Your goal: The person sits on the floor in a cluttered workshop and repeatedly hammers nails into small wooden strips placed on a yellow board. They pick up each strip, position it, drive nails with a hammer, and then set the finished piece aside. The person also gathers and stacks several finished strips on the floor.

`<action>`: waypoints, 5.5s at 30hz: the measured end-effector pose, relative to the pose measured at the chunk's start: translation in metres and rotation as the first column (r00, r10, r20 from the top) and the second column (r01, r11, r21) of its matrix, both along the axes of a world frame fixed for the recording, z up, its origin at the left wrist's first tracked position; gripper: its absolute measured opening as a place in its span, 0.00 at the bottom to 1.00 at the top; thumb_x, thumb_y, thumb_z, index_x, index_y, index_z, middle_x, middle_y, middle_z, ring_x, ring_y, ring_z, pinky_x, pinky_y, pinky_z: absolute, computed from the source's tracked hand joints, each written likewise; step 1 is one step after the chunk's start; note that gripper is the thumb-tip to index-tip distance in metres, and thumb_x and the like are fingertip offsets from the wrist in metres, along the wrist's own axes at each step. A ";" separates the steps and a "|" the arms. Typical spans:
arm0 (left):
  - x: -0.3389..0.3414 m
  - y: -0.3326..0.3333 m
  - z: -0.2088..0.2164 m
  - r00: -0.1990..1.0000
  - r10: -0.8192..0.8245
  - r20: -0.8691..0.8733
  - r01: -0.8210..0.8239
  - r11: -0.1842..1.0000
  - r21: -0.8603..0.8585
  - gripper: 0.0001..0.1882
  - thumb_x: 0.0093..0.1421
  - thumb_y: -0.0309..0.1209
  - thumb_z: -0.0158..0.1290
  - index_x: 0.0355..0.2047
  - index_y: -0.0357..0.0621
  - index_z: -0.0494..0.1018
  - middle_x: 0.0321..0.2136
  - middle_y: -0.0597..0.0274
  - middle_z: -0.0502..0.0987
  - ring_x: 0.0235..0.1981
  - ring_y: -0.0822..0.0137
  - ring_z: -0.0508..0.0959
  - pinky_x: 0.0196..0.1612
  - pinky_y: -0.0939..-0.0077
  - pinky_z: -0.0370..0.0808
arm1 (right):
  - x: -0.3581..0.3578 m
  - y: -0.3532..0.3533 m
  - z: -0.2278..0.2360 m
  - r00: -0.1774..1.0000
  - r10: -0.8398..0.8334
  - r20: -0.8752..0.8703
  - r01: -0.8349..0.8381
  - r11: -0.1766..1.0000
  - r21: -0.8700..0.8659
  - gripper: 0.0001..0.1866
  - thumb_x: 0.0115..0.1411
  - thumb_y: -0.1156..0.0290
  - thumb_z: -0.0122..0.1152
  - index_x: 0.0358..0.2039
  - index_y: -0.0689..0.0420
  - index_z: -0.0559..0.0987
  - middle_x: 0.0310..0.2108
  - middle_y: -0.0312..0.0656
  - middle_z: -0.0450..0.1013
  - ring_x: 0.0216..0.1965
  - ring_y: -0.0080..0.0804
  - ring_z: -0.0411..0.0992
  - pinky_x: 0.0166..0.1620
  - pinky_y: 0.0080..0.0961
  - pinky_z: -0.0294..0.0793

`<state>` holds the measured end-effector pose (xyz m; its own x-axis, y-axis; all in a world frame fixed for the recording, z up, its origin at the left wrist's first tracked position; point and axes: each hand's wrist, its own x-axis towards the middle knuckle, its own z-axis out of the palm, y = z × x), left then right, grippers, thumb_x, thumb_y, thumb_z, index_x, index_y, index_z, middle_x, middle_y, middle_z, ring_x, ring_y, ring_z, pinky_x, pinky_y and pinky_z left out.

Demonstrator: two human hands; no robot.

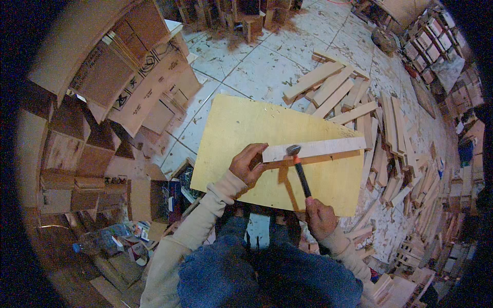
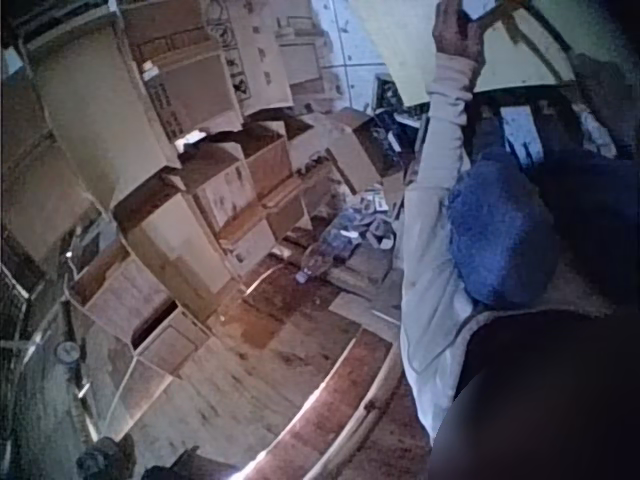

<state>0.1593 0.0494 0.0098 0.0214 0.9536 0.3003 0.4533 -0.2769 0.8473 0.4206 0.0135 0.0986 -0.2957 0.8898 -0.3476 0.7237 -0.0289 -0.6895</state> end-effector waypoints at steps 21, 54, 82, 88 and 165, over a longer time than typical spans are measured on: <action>0.006 0.000 -0.014 0.966 0.005 0.260 0.025 0.994 -0.109 0.36 0.52 0.24 0.59 0.60 0.36 0.55 0.50 0.50 0.71 0.43 0.58 0.79 0.45 0.69 0.77 | -0.001 -0.006 0.019 0.712 0.149 -0.686 0.063 0.960 0.273 0.12 0.61 0.61 0.50 0.26 0.55 0.69 0.17 0.42 0.66 0.15 0.37 0.63 0.20 0.31 0.64; 0.007 0.054 0.150 0.751 -0.146 0.644 -0.116 0.931 0.346 0.21 0.54 0.31 0.58 0.45 0.34 0.67 0.48 0.42 0.71 0.47 0.49 0.75 0.50 0.59 0.74 | 0.109 -0.021 -0.068 0.857 -0.449 0.250 0.209 0.749 0.629 0.12 0.56 0.67 0.60 0.34 0.62 0.72 0.31 0.52 0.69 0.34 0.50 0.70 0.34 0.39 0.70; 0.005 0.018 0.063 0.987 0.149 -0.052 -0.153 0.985 -0.083 0.16 0.58 0.28 0.55 0.45 0.35 0.72 0.38 0.52 0.79 0.35 0.64 0.79 0.36 0.74 0.75 | 0.169 0.139 -0.025 0.653 -0.695 -0.302 0.755 0.565 0.333 0.20 0.56 0.58 0.61 0.42 0.62 0.77 0.31 0.41 0.75 0.30 0.28 0.71 0.34 0.26 0.70; -0.027 0.021 0.088 0.748 0.308 0.588 -0.060 0.914 -0.402 0.21 0.66 0.37 0.46 0.54 0.36 0.65 0.43 0.49 0.76 0.36 0.64 0.79 0.35 0.74 0.77 | 0.098 0.043 0.017 0.926 -0.341 -0.159 0.347 0.609 0.713 0.16 0.52 0.76 0.62 0.43 0.61 0.78 0.34 0.49 0.70 0.35 0.44 0.70 0.39 0.33 0.72; -0.191 -0.167 0.032 0.539 0.577 -0.614 -0.822 0.517 -0.237 0.11 0.58 0.32 0.52 0.38 0.38 0.75 0.33 0.44 0.77 0.36 0.47 0.77 0.41 0.61 0.75 | -0.004 0.117 -0.071 0.960 0.188 0.209 -0.261 0.320 0.911 0.19 0.47 0.77 0.63 0.42 0.63 0.77 0.38 0.49 0.75 0.31 0.41 0.74 0.32 0.32 0.76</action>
